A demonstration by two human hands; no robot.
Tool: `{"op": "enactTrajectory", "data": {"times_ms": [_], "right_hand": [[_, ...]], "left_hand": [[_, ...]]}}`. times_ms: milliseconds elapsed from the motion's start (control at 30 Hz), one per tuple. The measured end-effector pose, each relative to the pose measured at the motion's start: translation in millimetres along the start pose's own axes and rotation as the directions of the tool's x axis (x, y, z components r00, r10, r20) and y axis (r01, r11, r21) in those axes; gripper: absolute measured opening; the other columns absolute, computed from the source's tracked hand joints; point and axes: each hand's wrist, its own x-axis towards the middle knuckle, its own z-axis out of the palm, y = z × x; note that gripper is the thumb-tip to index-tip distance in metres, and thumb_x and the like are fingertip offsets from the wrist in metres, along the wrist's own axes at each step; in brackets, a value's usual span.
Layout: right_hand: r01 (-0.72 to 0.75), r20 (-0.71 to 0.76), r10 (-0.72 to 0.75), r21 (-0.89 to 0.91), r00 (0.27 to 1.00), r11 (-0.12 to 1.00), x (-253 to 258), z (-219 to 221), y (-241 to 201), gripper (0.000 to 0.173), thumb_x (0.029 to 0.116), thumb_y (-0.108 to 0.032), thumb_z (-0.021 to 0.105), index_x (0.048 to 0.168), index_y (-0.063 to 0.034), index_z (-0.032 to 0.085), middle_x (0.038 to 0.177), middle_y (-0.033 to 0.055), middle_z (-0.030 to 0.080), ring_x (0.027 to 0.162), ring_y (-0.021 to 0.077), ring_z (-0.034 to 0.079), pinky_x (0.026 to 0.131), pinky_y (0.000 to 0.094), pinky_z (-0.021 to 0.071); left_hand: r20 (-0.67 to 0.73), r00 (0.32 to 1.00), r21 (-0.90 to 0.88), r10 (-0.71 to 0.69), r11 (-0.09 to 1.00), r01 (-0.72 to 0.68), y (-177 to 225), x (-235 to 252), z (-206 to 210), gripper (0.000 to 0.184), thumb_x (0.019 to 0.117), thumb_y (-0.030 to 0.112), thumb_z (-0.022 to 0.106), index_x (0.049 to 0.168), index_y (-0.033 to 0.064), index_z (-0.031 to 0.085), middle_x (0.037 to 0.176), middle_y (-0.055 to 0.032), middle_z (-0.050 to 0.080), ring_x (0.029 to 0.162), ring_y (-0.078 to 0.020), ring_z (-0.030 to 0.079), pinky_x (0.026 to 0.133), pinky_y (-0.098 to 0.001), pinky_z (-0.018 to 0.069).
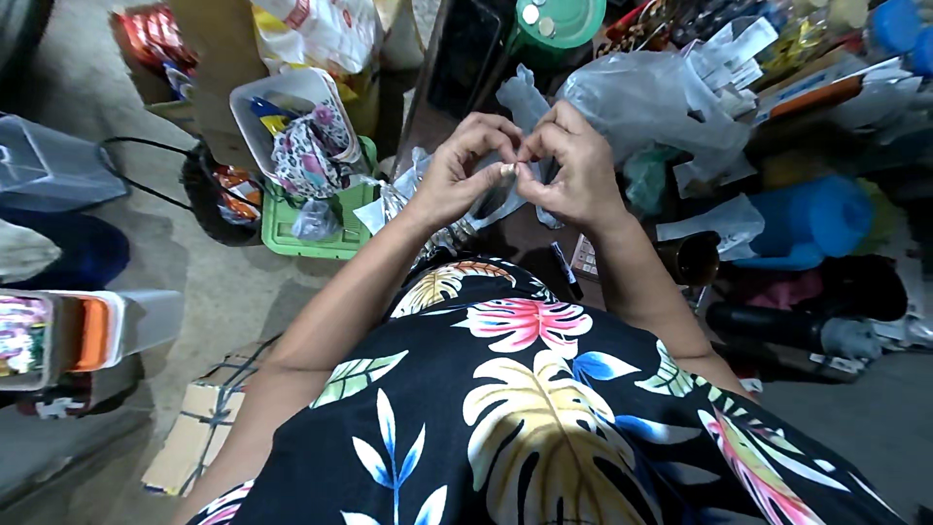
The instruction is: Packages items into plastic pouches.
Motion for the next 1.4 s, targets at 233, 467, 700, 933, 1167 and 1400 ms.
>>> {"op": "enactTrajectory", "data": {"times_ms": [233, 467, 700, 933, 1167, 1400], "right_hand": [[0.076, -0.184, -0.074, 0.005, 0.980, 0.997, -1, 19, -2, 0.018, 0.0905, -0.019, 0.067, 0.087, -0.0020, 0.068, 0.092, 0.0145, 0.064, 0.073, 0.0182, 0.061, 0.060, 0.0316, 0.0492], [0.128, -0.328, -0.006, 0.354, 0.945, 0.926, 3, 25, -6, 0.016, 0.0920, -0.012, 0.066, 0.087, 0.0031, 0.062, 0.097, 0.0118, 0.057, 0.082, 0.0080, 0.060, 0.071, 0.0189, 0.0531], [0.099, -0.360, 0.129, 0.550, 0.924, 0.829, 12, 20, -14, 0.006, 0.0951, -0.009, 0.061, 0.092, -0.0035, 0.063, 0.101, 0.0028, 0.057, 0.097, 0.0063, 0.057, 0.084, 0.0200, 0.0503], [0.105, -0.227, 0.019, 0.520, 0.974, 0.848, 7, 13, 2, 0.013, 0.0964, -0.010, 0.069, 0.101, 0.0013, 0.074, 0.106, 0.0067, 0.066, 0.103, 0.0093, 0.062, 0.092, 0.0256, 0.0535], [0.081, -0.382, 0.095, 0.419, 0.919, 0.904, 11, 21, -8, 0.010, 0.0944, -0.007, 0.070, 0.092, 0.0003, 0.076, 0.094, 0.0069, 0.062, 0.093, 0.0083, 0.058, 0.084, 0.0221, 0.0496], [-0.402, 0.076, 0.423, 0.498, 0.903, 0.769, -17, 49, 13, 0.066, 0.0921, -0.030, 0.074, 0.145, 0.0029, 0.052, 0.139, 0.0207, 0.058, 0.118, 0.0243, 0.061, 0.096, 0.0362, 0.0537]], "left_hand": [[-0.121, 0.991, -0.241, -0.056, 0.970, 0.026, -6, -2, 16, 0.010, 0.0946, 0.008, 0.057, 0.099, 0.0160, 0.057, 0.096, 0.0086, 0.064, 0.091, -0.0025, 0.062, 0.082, -0.0244, 0.0540], [-0.125, 0.989, -0.345, -0.079, 0.938, 0.031, 6, 3, 23, 0.010, 0.1002, 0.004, 0.053, 0.100, 0.0142, 0.056, 0.089, 0.0082, 0.064, 0.082, -0.0023, 0.063, 0.077, -0.0231, 0.0556], [-0.102, 0.990, -0.368, -0.102, 0.928, 0.058, 9, 3, 25, 0.007, 0.1016, 0.008, 0.057, 0.105, 0.0136, 0.059, 0.092, 0.0074, 0.067, 0.081, -0.0045, 0.066, 0.073, -0.0247, 0.0577], [-0.168, 0.971, -0.405, -0.173, 0.910, 0.092, 8, 4, 21, 0.011, 0.0989, 0.002, 0.060, 0.107, 0.0109, 0.061, 0.098, 0.0037, 0.072, 0.085, -0.0066, 0.069, 0.077, -0.0265, 0.0590], [-0.129, 0.967, -0.349, -0.218, 0.923, 0.162, 3, 0, 24, 0.014, 0.0975, 0.002, 0.061, 0.103, 0.0159, 0.059, 0.092, 0.0084, 0.069, 0.085, -0.0056, 0.068, 0.079, -0.0272, 0.0589], [-0.290, 0.866, -0.378, -0.406, 0.880, 0.287, -28, -3, 17, 0.012, 0.1032, 0.007, 0.053, 0.112, 0.0089, 0.062, 0.094, 0.0054, 0.069, 0.088, -0.0079, 0.067, 0.087, -0.0313, 0.0575]]}}
